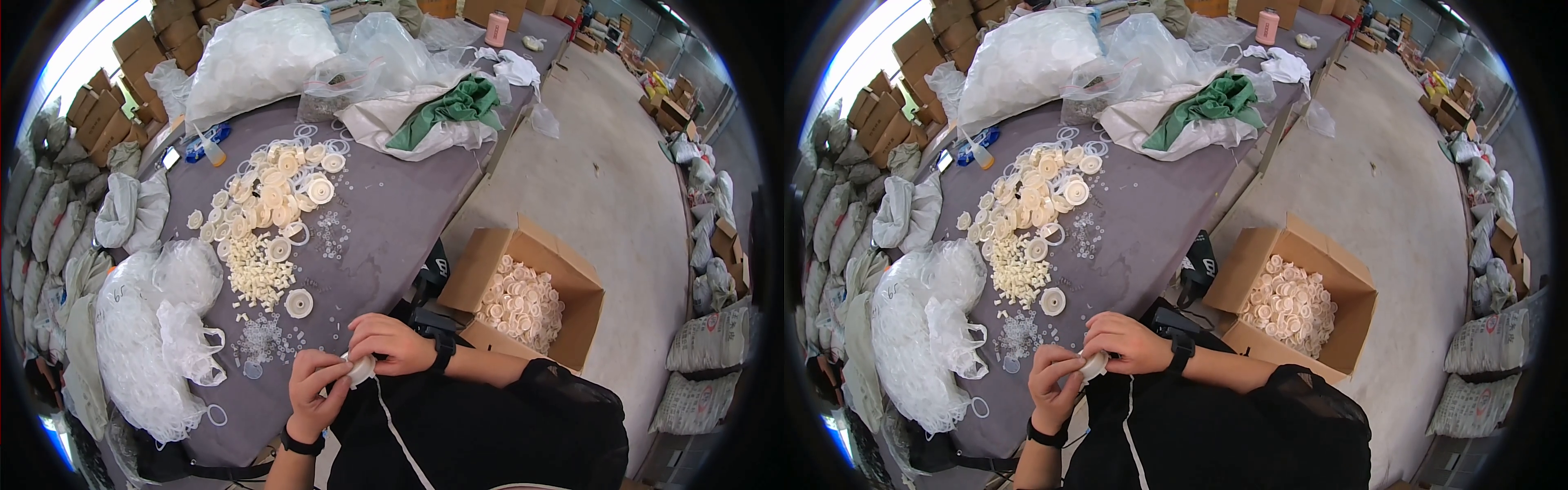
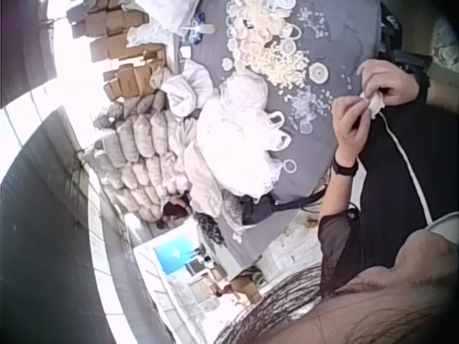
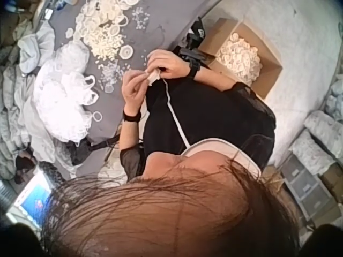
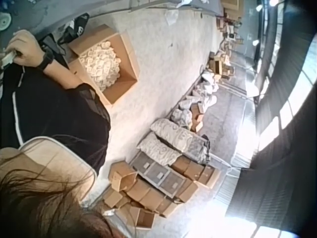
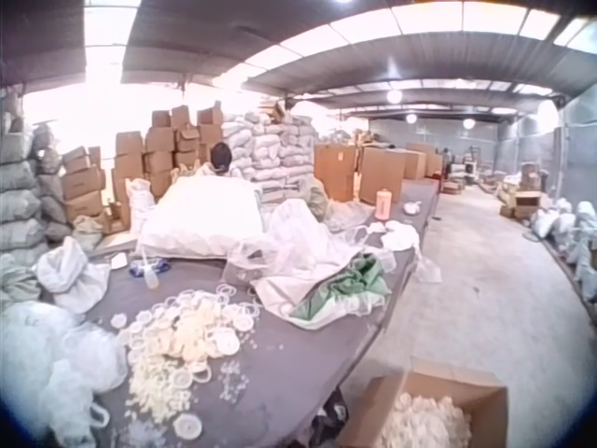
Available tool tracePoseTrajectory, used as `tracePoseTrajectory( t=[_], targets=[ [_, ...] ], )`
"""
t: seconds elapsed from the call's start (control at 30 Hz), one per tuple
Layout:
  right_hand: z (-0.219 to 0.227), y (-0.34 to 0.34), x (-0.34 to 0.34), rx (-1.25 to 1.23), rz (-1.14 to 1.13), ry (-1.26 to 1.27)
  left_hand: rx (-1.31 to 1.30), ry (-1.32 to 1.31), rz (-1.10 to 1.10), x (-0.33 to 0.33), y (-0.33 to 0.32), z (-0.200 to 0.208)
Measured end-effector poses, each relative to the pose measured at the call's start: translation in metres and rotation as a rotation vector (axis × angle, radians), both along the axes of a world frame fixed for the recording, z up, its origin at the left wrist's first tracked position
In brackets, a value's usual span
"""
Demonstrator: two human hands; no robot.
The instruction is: Assembling small plastic gaskets or valves onto circular plastic frames and placing the finished items into a box.
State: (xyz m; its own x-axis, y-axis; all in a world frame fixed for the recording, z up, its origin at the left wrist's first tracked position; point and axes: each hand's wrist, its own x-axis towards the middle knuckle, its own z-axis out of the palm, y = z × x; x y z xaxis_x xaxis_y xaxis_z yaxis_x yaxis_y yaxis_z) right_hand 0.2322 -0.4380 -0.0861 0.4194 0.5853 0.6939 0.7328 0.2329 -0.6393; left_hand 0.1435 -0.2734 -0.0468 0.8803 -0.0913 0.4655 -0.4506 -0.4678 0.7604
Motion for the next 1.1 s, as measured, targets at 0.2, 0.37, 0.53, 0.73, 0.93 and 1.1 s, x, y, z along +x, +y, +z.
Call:
tracePoseTrajectory(
  t=[0.2, 0.37, 0.53, 0.73, 0.93, 1.1],
  targets=[
    [-0.001, -0.001, 0.003, 0.061, -0.09, -0.107, -0.134, 0.055, 0.01, 0.001, -0.006, -0.004],
    [-0.015, -0.018, -0.001, 0.044, -0.216, 0.054, 0.037, 0.163, 0.039, 0.017, -0.022, -0.004],
    [-0.066, -0.058, 0.002, 0.433, -0.485, 1.01, -0.175, 0.237, 0.035, 0.015, -0.034, -0.02],
    [-0.167, -0.182, 0.002, 1.1, -0.949, 1.53, -0.154, 0.332, -0.116, 0.026, -0.044, -0.03],
    [-0.17, -0.228, 0.007, 1.431, -0.95, 1.727, -0.148, 0.345, -0.156, 0.022, -0.04, -0.026],
    [-0.154, -0.167, 0.017, 0.708, -0.652, 1.656, 0.03, 0.363, -0.123, 0.03, -0.026, -0.02]
  ],
)
